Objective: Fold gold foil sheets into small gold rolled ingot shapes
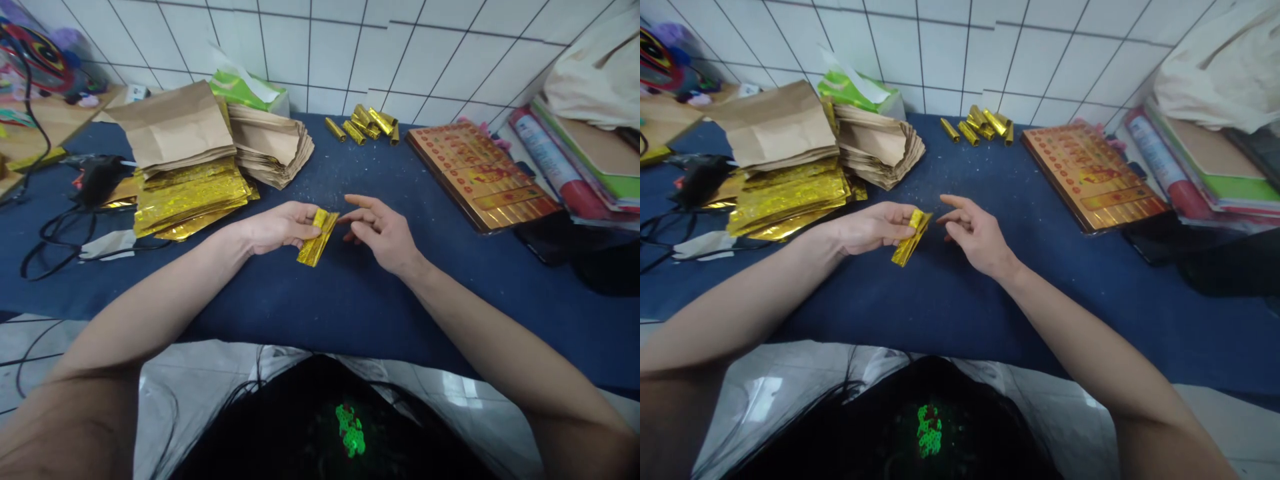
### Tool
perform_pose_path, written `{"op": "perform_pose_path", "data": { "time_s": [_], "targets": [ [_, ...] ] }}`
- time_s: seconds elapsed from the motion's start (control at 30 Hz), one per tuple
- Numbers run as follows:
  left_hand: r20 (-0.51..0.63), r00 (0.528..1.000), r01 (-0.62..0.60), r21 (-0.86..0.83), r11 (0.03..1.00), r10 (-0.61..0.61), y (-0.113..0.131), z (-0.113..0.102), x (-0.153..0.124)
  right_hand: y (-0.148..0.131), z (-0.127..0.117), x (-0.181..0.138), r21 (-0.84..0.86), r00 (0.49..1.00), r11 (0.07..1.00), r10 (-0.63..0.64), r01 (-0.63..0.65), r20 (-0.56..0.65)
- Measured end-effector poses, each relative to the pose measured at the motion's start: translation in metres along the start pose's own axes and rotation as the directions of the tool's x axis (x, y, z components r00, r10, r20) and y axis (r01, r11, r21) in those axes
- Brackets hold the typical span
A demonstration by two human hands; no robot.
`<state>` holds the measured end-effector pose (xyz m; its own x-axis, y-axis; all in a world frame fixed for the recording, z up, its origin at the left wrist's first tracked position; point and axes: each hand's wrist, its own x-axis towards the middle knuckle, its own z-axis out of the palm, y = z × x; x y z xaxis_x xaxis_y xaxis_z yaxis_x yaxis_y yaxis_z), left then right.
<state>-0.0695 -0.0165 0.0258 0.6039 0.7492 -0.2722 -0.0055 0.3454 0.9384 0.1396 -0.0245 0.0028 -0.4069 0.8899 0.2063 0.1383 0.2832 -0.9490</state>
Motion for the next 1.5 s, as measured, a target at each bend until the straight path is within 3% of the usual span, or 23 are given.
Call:
{"op": "perform_pose_path", "data": {
  "time_s": [0.07,0.2,0.3,0.43,0.6,0.7,0.83,1.03,1.13,1.33,1.5],
  "targets": [
    [0.052,0.999,0.006,0.160,0.987,-0.014,0.001,0.000,-0.001,0.000,0.001,-0.001,-0.230,0.983,0.955,-0.179,0.185,0.045],
    [0.043,0.999,-0.034,0.441,0.897,0.017,0.001,0.001,0.002,0.000,0.007,-0.004,-0.547,0.897,0.714,-0.391,0.438,0.207],
    [-0.006,0.995,-0.082,0.572,0.816,0.104,-0.001,-0.001,0.006,0.002,0.010,-0.004,-0.662,0.864,0.584,-0.458,0.469,0.208],
    [-0.083,0.971,-0.095,0.730,0.676,0.226,-0.008,-0.003,0.010,0.005,0.014,-0.003,-0.774,0.862,0.462,-0.465,0.432,0.204],
    [-0.069,0.923,-0.059,0.947,0.317,0.377,-0.012,-0.002,0.010,0.007,0.017,-0.003,-0.847,0.883,0.352,-0.397,0.398,0.249],
    [-0.012,0.906,-0.054,0.988,0.143,0.424,-0.012,-0.001,0.006,0.007,0.017,-0.003,-0.841,0.881,0.339,-0.373,0.422,0.292],
    [0.033,0.919,-0.064,0.996,0.066,0.393,-0.012,-0.001,0.004,0.008,0.017,-0.003,-0.823,0.882,0.367,-0.360,0.434,0.304],
    [0.052,0.952,-0.085,0.992,0.095,0.301,-0.004,0.001,-0.002,0.011,0.015,0.000,-0.776,0.897,0.464,-0.324,0.427,0.299],
    [0.083,0.967,-0.100,0.993,0.059,0.243,0.002,0.001,-0.007,0.012,0.015,0.002,-0.754,0.917,0.528,-0.295,0.391,0.269],
    [0.123,0.964,-0.135,0.990,0.036,0.236,0.001,-0.004,-0.007,0.010,0.013,0.005,-0.689,0.946,0.649,-0.257,0.322,0.199],
    [0.098,0.965,-0.126,0.987,0.103,0.242,0.000,-0.007,-0.005,0.010,0.012,0.006,-0.700,0.950,0.642,-0.239,0.311,0.203]
  ]
}}
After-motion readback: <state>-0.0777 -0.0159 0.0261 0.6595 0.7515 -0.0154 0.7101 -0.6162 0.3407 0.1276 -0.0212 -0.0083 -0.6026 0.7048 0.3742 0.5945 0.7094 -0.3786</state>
